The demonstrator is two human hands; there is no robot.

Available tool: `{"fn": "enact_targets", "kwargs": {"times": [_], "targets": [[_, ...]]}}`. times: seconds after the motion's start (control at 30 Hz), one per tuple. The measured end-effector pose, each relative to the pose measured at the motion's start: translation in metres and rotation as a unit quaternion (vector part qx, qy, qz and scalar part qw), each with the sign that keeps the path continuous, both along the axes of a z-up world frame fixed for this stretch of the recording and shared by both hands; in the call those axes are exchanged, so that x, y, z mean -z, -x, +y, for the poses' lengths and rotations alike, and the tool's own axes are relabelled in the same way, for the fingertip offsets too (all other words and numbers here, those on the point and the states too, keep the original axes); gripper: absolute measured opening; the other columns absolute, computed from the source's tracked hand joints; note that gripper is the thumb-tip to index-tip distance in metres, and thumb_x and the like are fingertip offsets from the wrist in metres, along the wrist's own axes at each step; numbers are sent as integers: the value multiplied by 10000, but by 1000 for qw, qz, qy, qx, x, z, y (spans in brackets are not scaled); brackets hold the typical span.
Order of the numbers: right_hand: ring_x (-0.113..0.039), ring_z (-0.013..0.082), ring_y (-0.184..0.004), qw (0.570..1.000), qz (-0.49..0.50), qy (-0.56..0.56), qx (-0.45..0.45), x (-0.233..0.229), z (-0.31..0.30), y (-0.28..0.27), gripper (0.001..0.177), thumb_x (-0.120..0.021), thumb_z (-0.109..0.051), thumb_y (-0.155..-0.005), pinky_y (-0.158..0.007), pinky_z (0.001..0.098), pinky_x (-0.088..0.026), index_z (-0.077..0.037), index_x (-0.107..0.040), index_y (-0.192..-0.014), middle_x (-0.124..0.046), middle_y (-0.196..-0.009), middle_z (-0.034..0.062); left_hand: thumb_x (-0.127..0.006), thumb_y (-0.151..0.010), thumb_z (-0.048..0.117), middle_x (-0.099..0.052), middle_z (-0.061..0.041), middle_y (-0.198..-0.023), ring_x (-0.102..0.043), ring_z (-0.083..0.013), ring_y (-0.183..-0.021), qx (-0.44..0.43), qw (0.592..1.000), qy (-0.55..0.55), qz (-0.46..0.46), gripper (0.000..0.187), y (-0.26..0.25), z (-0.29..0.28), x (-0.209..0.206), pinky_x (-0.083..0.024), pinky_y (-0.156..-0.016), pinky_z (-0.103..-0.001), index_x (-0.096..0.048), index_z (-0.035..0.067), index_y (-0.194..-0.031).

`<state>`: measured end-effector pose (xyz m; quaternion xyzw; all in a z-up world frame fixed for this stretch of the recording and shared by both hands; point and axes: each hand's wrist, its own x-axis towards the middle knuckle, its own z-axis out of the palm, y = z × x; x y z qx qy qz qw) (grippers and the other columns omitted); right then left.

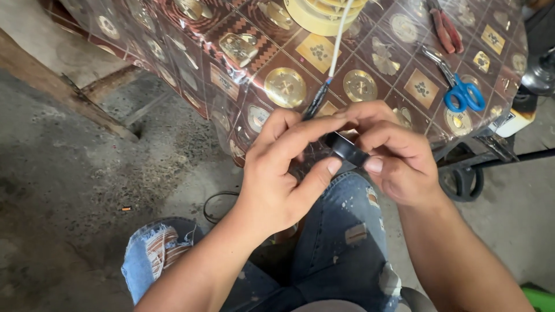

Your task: Repairing the electrical cord of a bug zapper using electrical tape and pliers.

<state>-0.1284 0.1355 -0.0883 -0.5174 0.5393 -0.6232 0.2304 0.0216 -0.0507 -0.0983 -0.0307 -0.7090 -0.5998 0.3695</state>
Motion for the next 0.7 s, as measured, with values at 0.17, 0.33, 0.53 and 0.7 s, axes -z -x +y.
{"fn": "enact_targets", "kwargs": {"times": [0.17, 0.33, 0.53, 0.7], "targets": [[-565, 233, -1242, 998, 40, -40, 19, -15, 2, -10, 130, -618, -51, -1008, -1100, 366, -453, 54, -633, -1084, -550, -1418, 200, -816, -934, 113, -556, -24, -985, -579, -105, -758, 3, 1000, 14, 2, 323, 1, -1, 9, -506, -683, -236, -723, 139, -1242], [-636, 187, -1158, 989, 108, -88, 56, -45, 1, -15, 297, -643, -29, -1001, -994, 298, -543, 41, -624, -1288, -601, -1379, 169, -853, -920, 142, -596, -16, -977, -591, -89, -690, -1, 999, 36, -3, 275, 1, -5, 9, -496, -632, -221, -738, 126, -1170], [-737, 178, -972, 921, 340, -170, 88, -73, -5, -12, 221, -717, -26, -942, -818, 261, -589, -4, -721, -1162, -734, -1110, 118, -849, -906, 121, -615, -36, -999, -647, -117, -792, -3, 998, 44, -33, 268, 4, -2, 7, -543, -700, -261, -740, 106, -1150], [-774, 183, -970, 908, 376, -169, 78, -77, -5, -7, 168, -770, -34, -904, -835, 268, -625, -22, -734, -1068, -751, -1058, 98, -854, -916, 125, -620, -43, -1044, -667, -132, -852, -4, 998, 62, -6, 273, 4, -2, 7, -557, -748, -253, -733, 100, -1160]]}}
